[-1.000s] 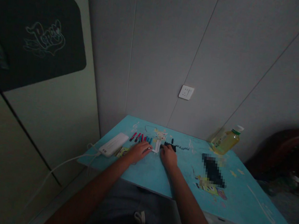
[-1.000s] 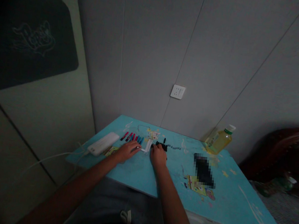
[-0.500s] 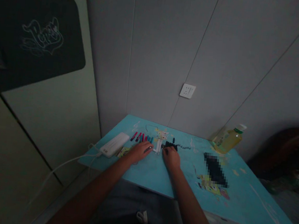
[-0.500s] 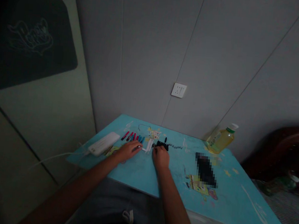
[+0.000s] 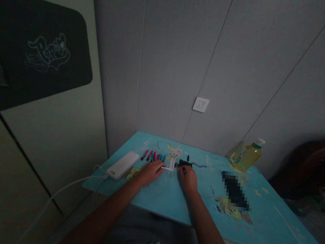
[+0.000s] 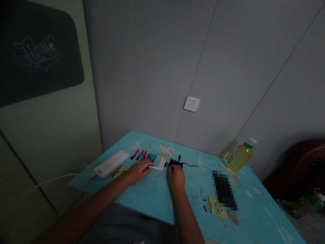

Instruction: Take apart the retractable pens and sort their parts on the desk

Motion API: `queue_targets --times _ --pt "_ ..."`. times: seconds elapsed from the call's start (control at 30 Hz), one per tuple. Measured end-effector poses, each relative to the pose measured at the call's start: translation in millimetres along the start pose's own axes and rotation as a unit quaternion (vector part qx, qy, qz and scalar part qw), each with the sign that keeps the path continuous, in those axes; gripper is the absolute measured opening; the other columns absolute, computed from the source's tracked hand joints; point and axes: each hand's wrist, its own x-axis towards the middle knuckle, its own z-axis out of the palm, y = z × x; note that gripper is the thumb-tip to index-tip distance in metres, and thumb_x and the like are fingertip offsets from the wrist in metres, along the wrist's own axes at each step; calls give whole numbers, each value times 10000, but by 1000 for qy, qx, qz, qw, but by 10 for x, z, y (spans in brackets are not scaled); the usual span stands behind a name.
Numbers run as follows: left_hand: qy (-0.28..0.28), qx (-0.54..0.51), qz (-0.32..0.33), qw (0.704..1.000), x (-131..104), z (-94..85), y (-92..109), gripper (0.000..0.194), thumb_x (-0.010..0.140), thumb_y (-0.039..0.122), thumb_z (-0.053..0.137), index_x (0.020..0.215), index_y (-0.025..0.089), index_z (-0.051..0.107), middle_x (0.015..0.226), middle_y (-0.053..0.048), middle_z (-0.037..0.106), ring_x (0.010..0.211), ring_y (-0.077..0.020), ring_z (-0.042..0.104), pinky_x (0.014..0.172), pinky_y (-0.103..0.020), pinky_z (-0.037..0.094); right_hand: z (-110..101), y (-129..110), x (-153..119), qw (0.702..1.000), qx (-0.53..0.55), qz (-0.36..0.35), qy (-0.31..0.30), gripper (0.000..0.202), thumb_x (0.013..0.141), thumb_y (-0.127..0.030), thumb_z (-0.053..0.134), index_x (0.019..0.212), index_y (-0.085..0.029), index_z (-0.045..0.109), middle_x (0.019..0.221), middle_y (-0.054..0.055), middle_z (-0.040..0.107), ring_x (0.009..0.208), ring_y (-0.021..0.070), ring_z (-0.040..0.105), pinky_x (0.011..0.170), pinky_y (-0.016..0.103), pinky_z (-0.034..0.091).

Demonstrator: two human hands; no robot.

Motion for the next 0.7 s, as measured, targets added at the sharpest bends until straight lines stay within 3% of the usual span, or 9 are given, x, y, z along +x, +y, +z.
queue_targets --times 0.2,0.37,0.7 --pt "-11 3 -3 1000 -4 12 10 213 949 307 532 1114 229 642 1078 -59 667 1041 -203 614 936 -329 478 36 -67 43 1000 -31 2 5 259 955 -294 489 991 -176 717 1009 107 689 983 210 605 908 287 394" --pt "-17 10 1 1000 -7 21 6 310 971 297 495 1262 233 581 1195 -72 647 1112 -203 595 979 -340 463 36 -94 46 999 -45 3 13 261 955 -303 489 962 -179 719 987 109 684 957 215 604 877 292 394" --pt "-59 17 25 998 -32 -13 81 218 941 289 540 1109 233 668 1035 -58 670 1026 -201 603 935 -322 470 -11 -122 -19 999 -42 -16 4 249 962 -281 486 979 -183 715 970 94 691 968 205 606 886 275 389"
